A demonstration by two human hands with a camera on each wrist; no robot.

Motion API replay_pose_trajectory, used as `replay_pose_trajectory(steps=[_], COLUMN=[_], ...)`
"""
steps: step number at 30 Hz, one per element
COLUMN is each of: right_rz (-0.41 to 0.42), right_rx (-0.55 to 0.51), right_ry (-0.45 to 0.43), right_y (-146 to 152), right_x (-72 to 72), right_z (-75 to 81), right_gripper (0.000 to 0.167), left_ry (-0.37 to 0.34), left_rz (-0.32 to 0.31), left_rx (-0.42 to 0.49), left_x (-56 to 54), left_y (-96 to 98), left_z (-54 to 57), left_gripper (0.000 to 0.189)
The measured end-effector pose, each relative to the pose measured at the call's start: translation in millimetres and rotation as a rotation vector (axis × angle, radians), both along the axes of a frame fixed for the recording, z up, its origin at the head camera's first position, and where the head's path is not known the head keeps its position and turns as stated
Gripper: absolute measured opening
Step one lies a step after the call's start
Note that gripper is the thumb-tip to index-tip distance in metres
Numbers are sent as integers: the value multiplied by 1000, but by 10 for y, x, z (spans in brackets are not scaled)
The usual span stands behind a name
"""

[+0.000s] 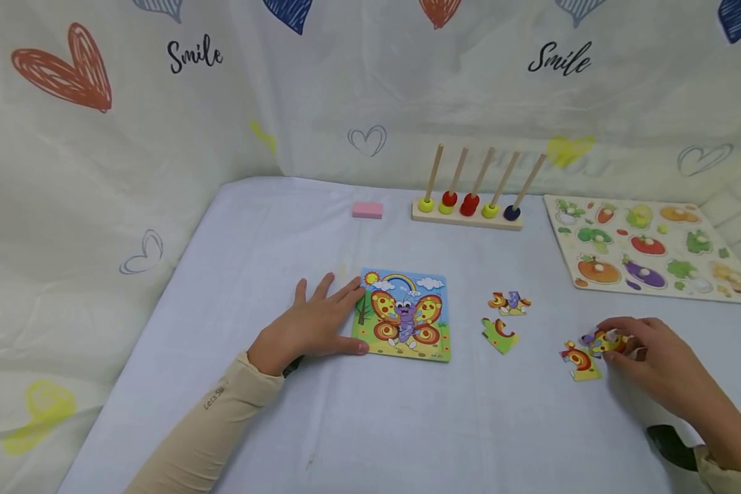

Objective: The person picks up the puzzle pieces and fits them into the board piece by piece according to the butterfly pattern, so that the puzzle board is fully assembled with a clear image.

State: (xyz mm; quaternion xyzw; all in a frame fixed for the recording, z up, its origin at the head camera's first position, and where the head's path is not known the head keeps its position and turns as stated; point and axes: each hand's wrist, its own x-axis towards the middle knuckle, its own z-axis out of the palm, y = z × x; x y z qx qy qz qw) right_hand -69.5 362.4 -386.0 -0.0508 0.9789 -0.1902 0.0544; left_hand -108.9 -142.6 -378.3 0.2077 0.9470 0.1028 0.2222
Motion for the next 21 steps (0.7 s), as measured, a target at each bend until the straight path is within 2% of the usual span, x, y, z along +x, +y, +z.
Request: replay_pose_trajectory(steps=[4,9,14,21], right_rz=[-7,-41,-50,-30], right_rx=[29,4,-82,-236], right_ry=[-2,24,36,7], right_y=[16,12,-64,-257], right_x=[12,28,9,-30], right_z=[11,56,79,106], right_gripper=[39,39,43,36], left_ry=[-2,1,-1,0], left_rz=[1,0,1,4], left_rx=[1,-1,-5,0], left_x=[0,3,5,5], left_y=[4,7,8,2], left_z=[3,15,20,10], left_gripper=[103,103,103,103])
